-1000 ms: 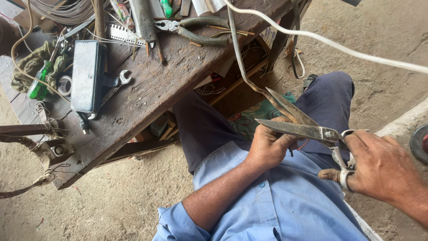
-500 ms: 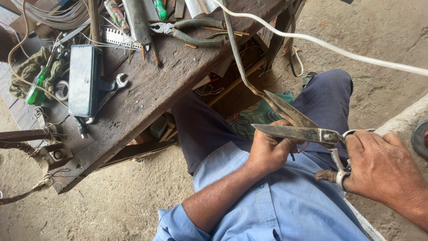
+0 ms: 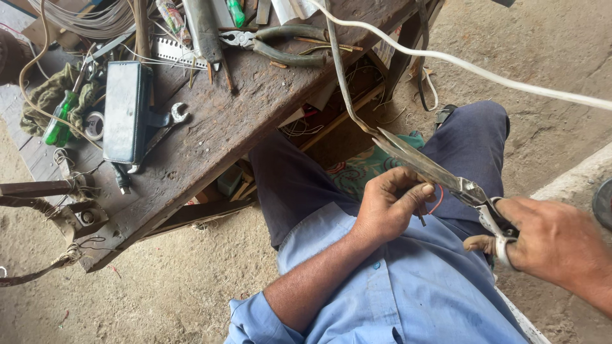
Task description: The person strips the outer insulation from a multi-core cable and then strips the ends of the individual inner wires using shears. The person works at a cluttered workbench with various tools and parts visible.
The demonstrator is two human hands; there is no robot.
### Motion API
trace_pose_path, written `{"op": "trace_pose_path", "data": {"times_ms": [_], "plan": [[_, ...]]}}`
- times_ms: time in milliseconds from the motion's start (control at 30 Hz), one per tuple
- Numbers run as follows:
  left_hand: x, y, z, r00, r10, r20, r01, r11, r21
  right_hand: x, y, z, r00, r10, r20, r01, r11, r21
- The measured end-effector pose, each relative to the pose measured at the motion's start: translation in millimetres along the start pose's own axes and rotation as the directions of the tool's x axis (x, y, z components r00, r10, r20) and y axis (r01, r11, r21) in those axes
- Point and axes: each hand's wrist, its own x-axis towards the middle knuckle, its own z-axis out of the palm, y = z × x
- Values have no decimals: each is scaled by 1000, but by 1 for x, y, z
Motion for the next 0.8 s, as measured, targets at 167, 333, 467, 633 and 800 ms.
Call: {"op": "trace_pose_path", "data": {"times_ms": [167,333,467,633,800], "plan": [[1,1,-4,998,-49,-50,48,998,-36,9,-11,-10,986,-72,-149,69,997,-27],[-2,2,-3,998,61,-23,-61,998,-32,7,-21,-25,998,55,-5,-55,997,-51],[-3,3,-3,999,31,-28,-30,999,35,7,-25,-30,997,26,-70,-26,1000,-7],[-3,0,-3,1000,8,-1,-8,994,112,4,-24,-22,999,8,-31,-10,999,-46],[-2,-7,-2,1000,-1,18,-1,998,60,1,-19,-10,1000,15,-23,-15,1000,3]]}}
